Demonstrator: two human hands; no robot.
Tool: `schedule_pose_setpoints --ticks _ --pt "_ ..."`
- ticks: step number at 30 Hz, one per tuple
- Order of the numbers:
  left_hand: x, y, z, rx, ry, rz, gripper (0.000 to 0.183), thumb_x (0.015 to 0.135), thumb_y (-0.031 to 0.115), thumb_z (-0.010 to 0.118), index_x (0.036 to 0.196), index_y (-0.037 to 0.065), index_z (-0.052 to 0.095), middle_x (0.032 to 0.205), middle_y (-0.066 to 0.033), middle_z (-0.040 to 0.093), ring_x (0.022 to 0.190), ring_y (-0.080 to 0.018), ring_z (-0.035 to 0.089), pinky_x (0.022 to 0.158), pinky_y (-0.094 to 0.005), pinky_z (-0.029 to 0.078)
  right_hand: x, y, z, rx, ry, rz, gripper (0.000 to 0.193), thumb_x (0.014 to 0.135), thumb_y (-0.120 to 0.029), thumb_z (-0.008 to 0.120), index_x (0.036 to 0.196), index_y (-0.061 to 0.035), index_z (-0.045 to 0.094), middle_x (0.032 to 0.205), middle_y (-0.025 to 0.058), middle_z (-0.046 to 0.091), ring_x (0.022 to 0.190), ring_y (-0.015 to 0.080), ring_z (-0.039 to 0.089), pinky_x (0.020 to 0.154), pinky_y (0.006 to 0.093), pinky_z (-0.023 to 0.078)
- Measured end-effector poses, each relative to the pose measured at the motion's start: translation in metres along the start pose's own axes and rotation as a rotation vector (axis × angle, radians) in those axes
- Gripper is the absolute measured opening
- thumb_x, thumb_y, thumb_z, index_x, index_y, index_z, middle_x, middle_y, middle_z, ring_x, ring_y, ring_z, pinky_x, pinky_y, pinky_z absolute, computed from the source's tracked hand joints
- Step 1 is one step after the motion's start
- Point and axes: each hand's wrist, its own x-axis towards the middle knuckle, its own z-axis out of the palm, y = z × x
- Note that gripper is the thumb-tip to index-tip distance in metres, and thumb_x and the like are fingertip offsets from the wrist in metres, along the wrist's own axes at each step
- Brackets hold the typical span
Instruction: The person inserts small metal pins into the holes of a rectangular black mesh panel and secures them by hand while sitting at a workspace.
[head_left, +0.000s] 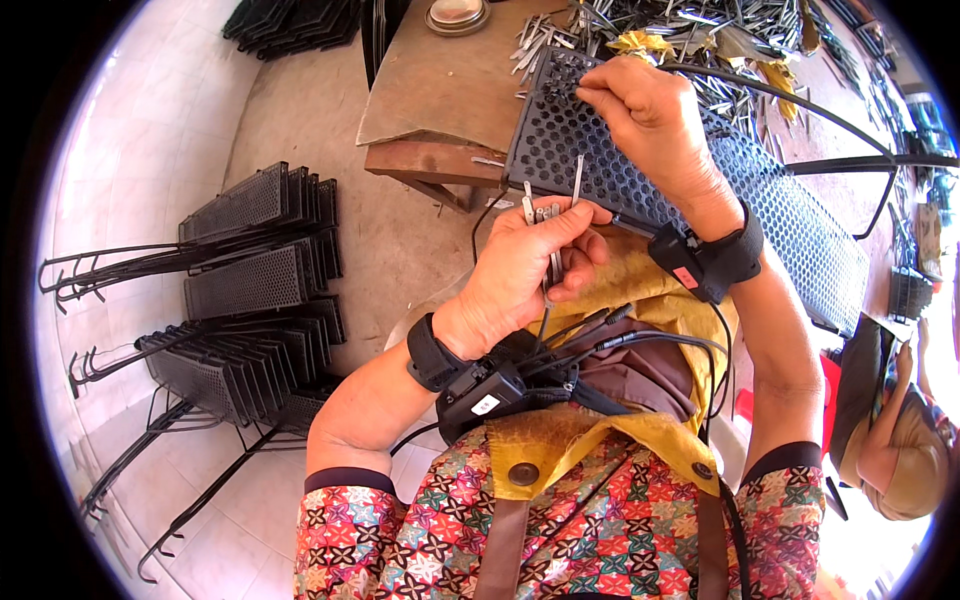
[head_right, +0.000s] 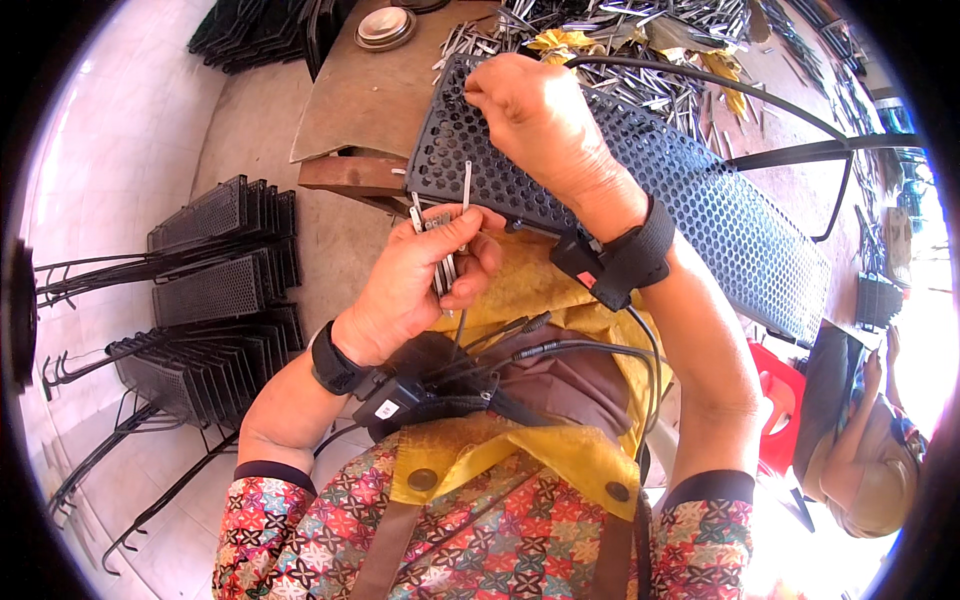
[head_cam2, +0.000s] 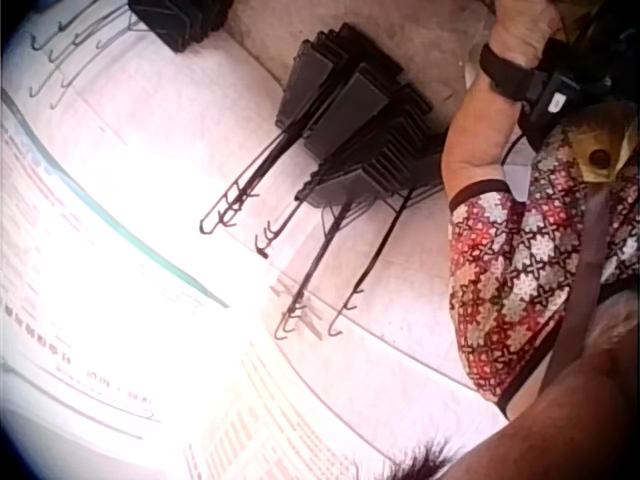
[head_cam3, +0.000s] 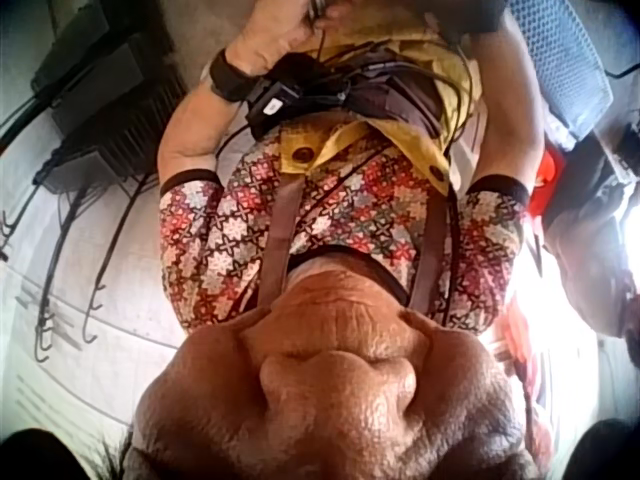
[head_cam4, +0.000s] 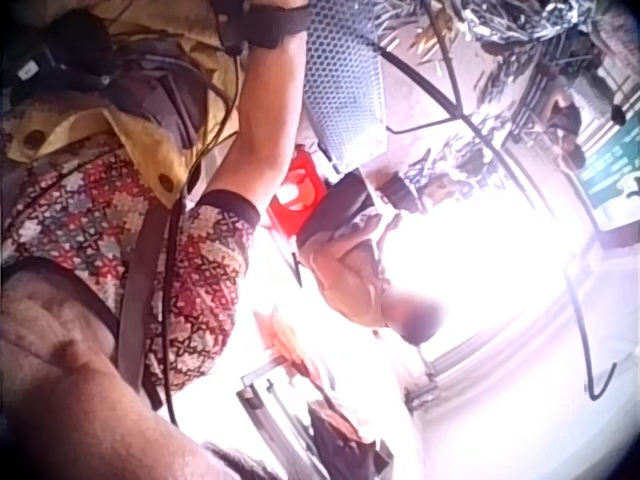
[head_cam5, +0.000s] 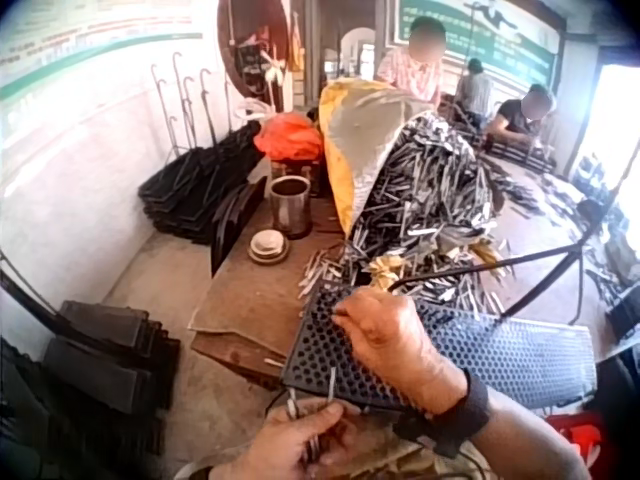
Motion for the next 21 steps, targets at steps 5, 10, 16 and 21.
schedule_pose_setpoints --ticks 5,10,16,21 --pt "0.001 0.001 0.0 0.005 -0.008 0.001 0.026 0.09 0.023 0.053 0.099 -0.001 0.057 0.073 -0.0098 0.058 0.046 -0.0103 0.042 0.038 -0.0214 0.028 0.003 0.004 -0.001 0.023 -0.012 -0.084 0.008 0.069 0.001 0.059 0.076 -0.0017 0.059 0.073 0.0144 0.059 0.07 0.0341 0.059 0.06 0.0364 0.049" --pt "0.001 0.001 0.0 0.017 0.007 -0.011 0.027 0.09 0.023 0.053 0.099 -0.001 0.057 0.073 -0.0092 0.058 0.046 -0.0104 0.042 0.038 -0.0214 0.028 0.002 0.002 0.0 -0.147 -0.134 -0.251 0.014 0.06 0.003 0.057 0.074 -0.0018 0.056 0.072 0.0148 0.058 0.071 0.0347 0.058 0.059 0.0393 0.048" --pt "0.003 0.001 0.0 0.012 -0.009 -0.013 0.027 0.09 0.023 0.053 0.099 -0.001 0.057 0.073 -0.0092 0.058 0.046 -0.0101 0.042 0.038 -0.0218 0.028 0.004 0.008 0.002 -0.013 -0.109 -0.029 0.013 0.068 -0.002 0.061 0.081 -0.0007 0.057 0.074 0.0168 0.058 0.071 0.0364 0.058 0.059 0.0403 0.047" --pt "0.004 0.005 -0.001 -0.007 -0.02 -0.052 0.026 0.09 0.023 0.054 0.099 -0.001 0.057 0.073 -0.0092 0.058 0.046 -0.0096 0.042 0.038 -0.0215 0.028 -0.005 -0.016 -0.006 0.066 -0.026 0.238 0.025 0.073 -0.017 0.07 0.084 0.0027 0.061 0.064 0.0153 0.059 0.055 0.0277 0.059 0.052 0.0336 0.046"
